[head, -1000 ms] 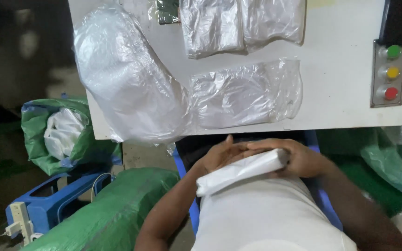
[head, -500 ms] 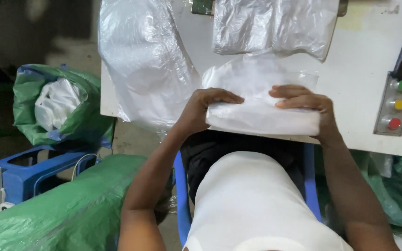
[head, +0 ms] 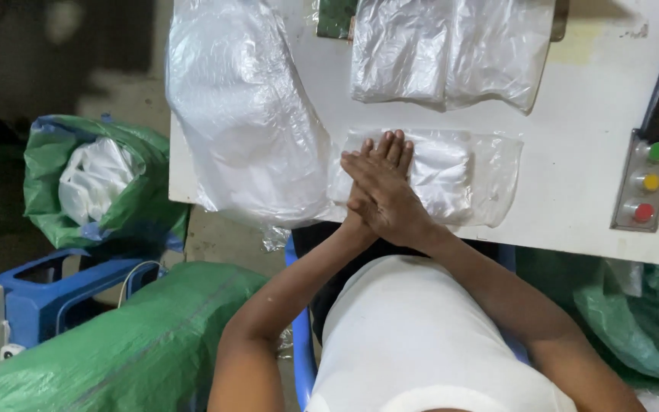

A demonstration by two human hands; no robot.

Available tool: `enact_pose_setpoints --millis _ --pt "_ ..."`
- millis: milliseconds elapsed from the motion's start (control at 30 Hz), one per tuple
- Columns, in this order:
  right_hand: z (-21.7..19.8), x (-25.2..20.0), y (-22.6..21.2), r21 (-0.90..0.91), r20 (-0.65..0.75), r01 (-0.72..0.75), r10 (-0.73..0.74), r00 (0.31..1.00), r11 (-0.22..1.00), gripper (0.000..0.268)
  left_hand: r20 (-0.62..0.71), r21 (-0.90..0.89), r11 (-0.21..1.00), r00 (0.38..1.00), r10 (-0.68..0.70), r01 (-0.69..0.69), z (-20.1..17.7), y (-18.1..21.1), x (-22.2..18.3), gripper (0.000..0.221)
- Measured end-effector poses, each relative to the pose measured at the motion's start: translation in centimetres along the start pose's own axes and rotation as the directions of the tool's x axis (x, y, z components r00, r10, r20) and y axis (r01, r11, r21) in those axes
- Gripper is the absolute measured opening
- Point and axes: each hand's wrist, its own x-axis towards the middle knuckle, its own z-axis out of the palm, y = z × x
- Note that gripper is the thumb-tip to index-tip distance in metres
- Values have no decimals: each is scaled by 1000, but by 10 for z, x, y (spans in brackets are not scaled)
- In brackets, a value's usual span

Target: The person is manually folding and stacking plastic bags at a factory workstation.

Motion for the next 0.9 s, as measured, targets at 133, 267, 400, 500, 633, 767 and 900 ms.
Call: enact_pose_setpoints --millis 133,267,400,500,633,767,900 --pt "-14 -17 37 -269 140 6 33 990 963 76 -837 -512 -290 545 -41 -808 56 42 37 59" --pt "-78 -64 69 -349 -202 -364 310 929 864 88 -653 -645 -261 695 -301 -718 60 49 38 78" --pt "-73 -90 74 419 -162 -617 723 671 666 85 -617 -646 -334 727 -302 -687 61 54 36 88" --pt "-79 -87 77 527 284 -837 897 339 149 34 -622 -594 -419 722 -302 -687 64 52 30 89" --pt "-79 -41 65 674 517 -739 716 469 -3 44 -572 -568 -477 738 -357 -671 60 50 40 79" --pt "-53 -55 76 482 406 -827 763 502 288 65 -429 -474 -677 819 -380 -563 65 51 38 95" --pt "-84 -70 63 507 400 -770 686 607 386 53 -435 -120 -987 889 145 103 85 35 48 125"
